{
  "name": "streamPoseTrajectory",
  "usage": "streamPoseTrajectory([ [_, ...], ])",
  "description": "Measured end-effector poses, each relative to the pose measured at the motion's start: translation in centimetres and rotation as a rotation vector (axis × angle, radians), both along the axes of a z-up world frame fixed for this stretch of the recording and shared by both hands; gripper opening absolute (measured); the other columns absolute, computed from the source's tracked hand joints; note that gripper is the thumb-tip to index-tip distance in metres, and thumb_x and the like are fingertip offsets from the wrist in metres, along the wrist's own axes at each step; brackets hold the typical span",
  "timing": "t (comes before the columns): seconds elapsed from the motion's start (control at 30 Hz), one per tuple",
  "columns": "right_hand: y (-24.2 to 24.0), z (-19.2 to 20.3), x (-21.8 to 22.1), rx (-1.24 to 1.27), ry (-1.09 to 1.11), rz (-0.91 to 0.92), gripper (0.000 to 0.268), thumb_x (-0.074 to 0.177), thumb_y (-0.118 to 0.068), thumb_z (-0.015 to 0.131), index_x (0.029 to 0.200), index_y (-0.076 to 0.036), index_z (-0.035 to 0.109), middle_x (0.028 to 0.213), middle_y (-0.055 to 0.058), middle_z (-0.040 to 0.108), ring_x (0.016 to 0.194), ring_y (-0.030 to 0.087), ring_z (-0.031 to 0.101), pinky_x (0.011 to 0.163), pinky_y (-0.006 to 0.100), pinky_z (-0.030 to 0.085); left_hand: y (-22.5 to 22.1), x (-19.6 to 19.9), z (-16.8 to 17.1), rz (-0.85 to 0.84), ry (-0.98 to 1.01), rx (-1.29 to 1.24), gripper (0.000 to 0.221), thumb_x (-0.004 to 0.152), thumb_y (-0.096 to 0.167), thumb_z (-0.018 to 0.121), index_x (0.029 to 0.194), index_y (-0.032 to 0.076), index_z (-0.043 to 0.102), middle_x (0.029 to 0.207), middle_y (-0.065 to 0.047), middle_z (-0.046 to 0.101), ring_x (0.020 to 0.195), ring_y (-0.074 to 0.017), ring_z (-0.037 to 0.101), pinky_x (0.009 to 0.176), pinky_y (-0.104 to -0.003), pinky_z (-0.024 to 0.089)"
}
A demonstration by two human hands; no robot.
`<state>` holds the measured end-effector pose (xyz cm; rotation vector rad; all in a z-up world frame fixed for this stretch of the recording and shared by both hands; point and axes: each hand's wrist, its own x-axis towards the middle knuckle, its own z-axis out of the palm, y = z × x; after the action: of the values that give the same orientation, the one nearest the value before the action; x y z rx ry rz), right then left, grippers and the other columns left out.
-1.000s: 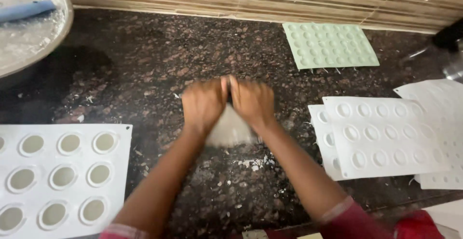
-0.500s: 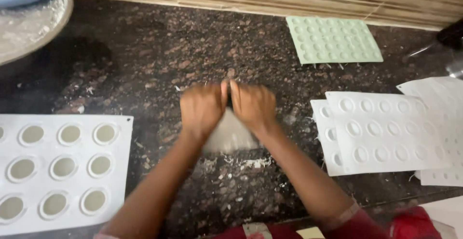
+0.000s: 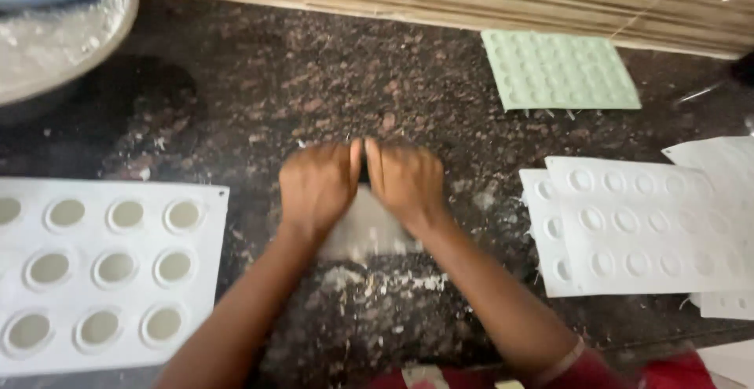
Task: The recorder organizes silicone molds on a granite countertop and uses a metal scraper to clean residue from the surface.
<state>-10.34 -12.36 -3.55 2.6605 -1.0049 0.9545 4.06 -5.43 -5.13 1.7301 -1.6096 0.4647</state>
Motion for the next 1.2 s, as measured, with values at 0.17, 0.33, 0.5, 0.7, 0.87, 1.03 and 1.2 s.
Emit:
streamPoseTrajectory([
  [0.17, 6.1, 0.1, -2.6, 0.129, -0.011, 0.089, 0.044, 0.106, -0.022, 0.057, 0.067, -0.007, 0.068, 0.056, 0.011, 0.063, 0.044, 0.026, 0.06, 0.047, 0.042, 0.048, 7.0, -1.9, 1.0, -0.036, 0.028, 0.066, 0.034, 0.102, 0.03, 0.065, 0.073, 0.013, 0.066, 0.07, -0.006, 0.067, 0.062, -0.0255, 0.064, 0.058, -0.04, 0.051],
  [0.33, 2.5, 1.2, 1.1, -0.161, -0.025, 0.038, 0.048, 0.106, -0.031, 0.055, 0.065, -0.01, 0.069, 0.061, 0.013, 0.066, 0.048, 0.031, 0.06, 0.046, 0.043, 0.046, 3.4, 0.9, 1.3, 0.023, -0.113, 0.003, 0.032, 0.104, 0.032, 0.062, 0.08, 0.013, 0.07, 0.073, -0.006, 0.068, 0.062, -0.0242, 0.064, 0.056, -0.038, 0.05],
  [0.5, 7.2, -0.6, -1.7, 0.046, 0.016, 0.123, 0.043, 0.108, -0.025, 0.055, 0.071, -0.01, 0.069, 0.061, 0.009, 0.066, 0.049, 0.024, 0.06, 0.054, 0.04, 0.047, 8.8, -1.4, 1.5, 0.057, 0.002, 0.068, 0.035, 0.104, 0.032, 0.061, 0.075, 0.014, 0.067, 0.072, -0.006, 0.068, 0.064, -0.024, 0.064, 0.058, -0.039, 0.051],
  [0.7, 7.2, 2.5, -2.2, -0.034, -0.018, 0.168, 0.044, 0.106, -0.022, 0.056, 0.064, -0.011, 0.065, 0.055, 0.006, 0.061, 0.044, 0.02, 0.055, 0.048, 0.037, 0.042, 8.8, -1.8, 3.1, -0.004, 0.008, 0.109, 0.037, 0.105, 0.034, 0.059, 0.074, 0.015, 0.067, 0.069, -0.005, 0.068, 0.059, -0.0224, 0.062, 0.052, -0.039, 0.048],
  [0.87, -3.5, 4.4, 2.8, -0.129, -0.049, 0.181, 0.057, 0.111, -0.027, 0.051, 0.057, -0.015, 0.061, 0.043, 0.002, 0.047, 0.033, 0.016, 0.041, 0.037, 0.035, 0.035, -0.8, 3.5, 5.7, 0.054, -0.11, -0.055, 0.042, 0.109, 0.036, 0.054, 0.075, 0.015, 0.066, 0.071, -0.005, 0.069, 0.057, -0.0228, 0.062, 0.053, -0.039, 0.049],
  [1.03, -10.8, 4.3, 8.8, -0.19, -0.077, 0.171, 0.06, 0.112, -0.034, 0.049, 0.058, -0.013, 0.063, 0.043, 0.008, 0.047, 0.033, 0.023, 0.042, 0.036, 0.041, 0.035, -9.6, 9.4, 3.8, 0.11, -0.202, -0.101, 0.042, 0.111, 0.037, 0.052, 0.081, 0.015, 0.071, 0.075, -0.006, 0.073, 0.058, -0.0269, 0.067, 0.056, -0.04, 0.053],
  [1.2, -13.4, 0.4, 11.6, -0.16, -0.107, 0.178, 0.057, 0.109, -0.038, 0.048, 0.064, -0.011, 0.069, 0.055, 0.015, 0.062, 0.044, 0.033, 0.059, 0.048, 0.048, 0.049, -12.0, 11.5, -0.1, 0.063, -0.026, 0.023, 0.043, 0.108, 0.037, 0.049, 0.081, 0.013, 0.072, 0.08, -0.01, 0.075, 0.065, -0.0323, 0.071, 0.056, -0.046, 0.055],
])
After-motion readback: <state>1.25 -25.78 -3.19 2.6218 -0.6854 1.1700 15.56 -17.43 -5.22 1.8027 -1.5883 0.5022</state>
